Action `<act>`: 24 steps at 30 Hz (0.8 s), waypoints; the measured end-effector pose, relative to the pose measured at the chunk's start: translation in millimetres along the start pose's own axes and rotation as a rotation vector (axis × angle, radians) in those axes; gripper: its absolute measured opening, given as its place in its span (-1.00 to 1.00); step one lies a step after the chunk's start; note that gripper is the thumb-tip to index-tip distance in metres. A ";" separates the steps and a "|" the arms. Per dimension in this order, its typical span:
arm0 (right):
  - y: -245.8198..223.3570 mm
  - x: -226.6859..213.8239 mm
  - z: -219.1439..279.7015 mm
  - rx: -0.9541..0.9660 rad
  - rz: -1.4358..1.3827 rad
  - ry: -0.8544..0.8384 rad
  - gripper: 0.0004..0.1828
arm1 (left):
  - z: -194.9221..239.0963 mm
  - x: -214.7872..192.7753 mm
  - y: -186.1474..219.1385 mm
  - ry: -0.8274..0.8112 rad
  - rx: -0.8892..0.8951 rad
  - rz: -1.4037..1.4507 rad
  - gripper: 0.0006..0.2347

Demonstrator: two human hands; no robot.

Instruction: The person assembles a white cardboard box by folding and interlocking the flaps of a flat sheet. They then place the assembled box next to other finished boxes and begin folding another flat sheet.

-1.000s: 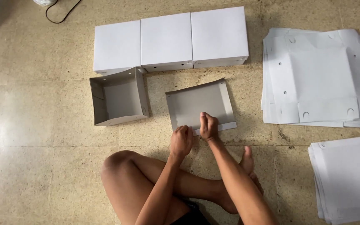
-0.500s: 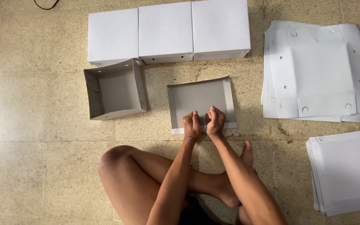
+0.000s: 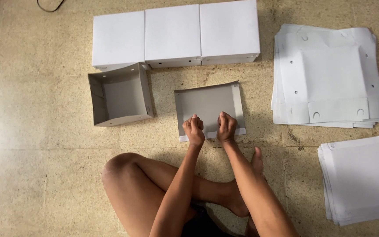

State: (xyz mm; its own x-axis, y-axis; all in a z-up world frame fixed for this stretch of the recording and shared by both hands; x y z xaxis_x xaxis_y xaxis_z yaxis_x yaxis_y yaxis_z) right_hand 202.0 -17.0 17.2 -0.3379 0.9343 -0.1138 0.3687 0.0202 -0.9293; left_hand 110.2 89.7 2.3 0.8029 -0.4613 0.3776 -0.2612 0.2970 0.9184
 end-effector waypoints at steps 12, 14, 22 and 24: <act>11.3 -5.2 7.7 0.002 0.006 0.064 -0.43 | 19.1 9.9 -11.2 -0.142 0.130 -0.605 -0.57; 19.3 -7.2 8.5 0.001 -0.004 0.109 -0.43 | 21.1 7.1 -22.0 -0.131 0.133 -0.603 -0.57; 25.7 -44.4 4.7 -0.005 -0.148 0.430 -0.46 | 17.1 10.8 -14.4 -0.142 0.135 -0.620 -0.58; 44.8 -61.1 13.8 -0.038 0.180 0.412 -0.45 | 13.4 11.4 -14.0 -0.131 0.069 -0.584 -0.59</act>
State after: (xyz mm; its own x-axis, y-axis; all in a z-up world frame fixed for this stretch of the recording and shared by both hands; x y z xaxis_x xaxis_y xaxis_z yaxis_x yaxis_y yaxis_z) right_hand 227.2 -78.1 -22.3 0.1050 0.9877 -0.1160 0.4240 -0.1500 -0.8932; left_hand 115.8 69.1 -4.7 0.7528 -0.6319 -0.1845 0.1654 -0.0897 0.9821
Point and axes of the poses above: each hand's wrist, its own z-axis away from the middle knuckle, its own x-axis out of the palm, y = z × x, the point moved 5 cm from there along -z, towards the middle knuckle, and after that the axes turned 11 degrees about -x, right-handed, at the moved point
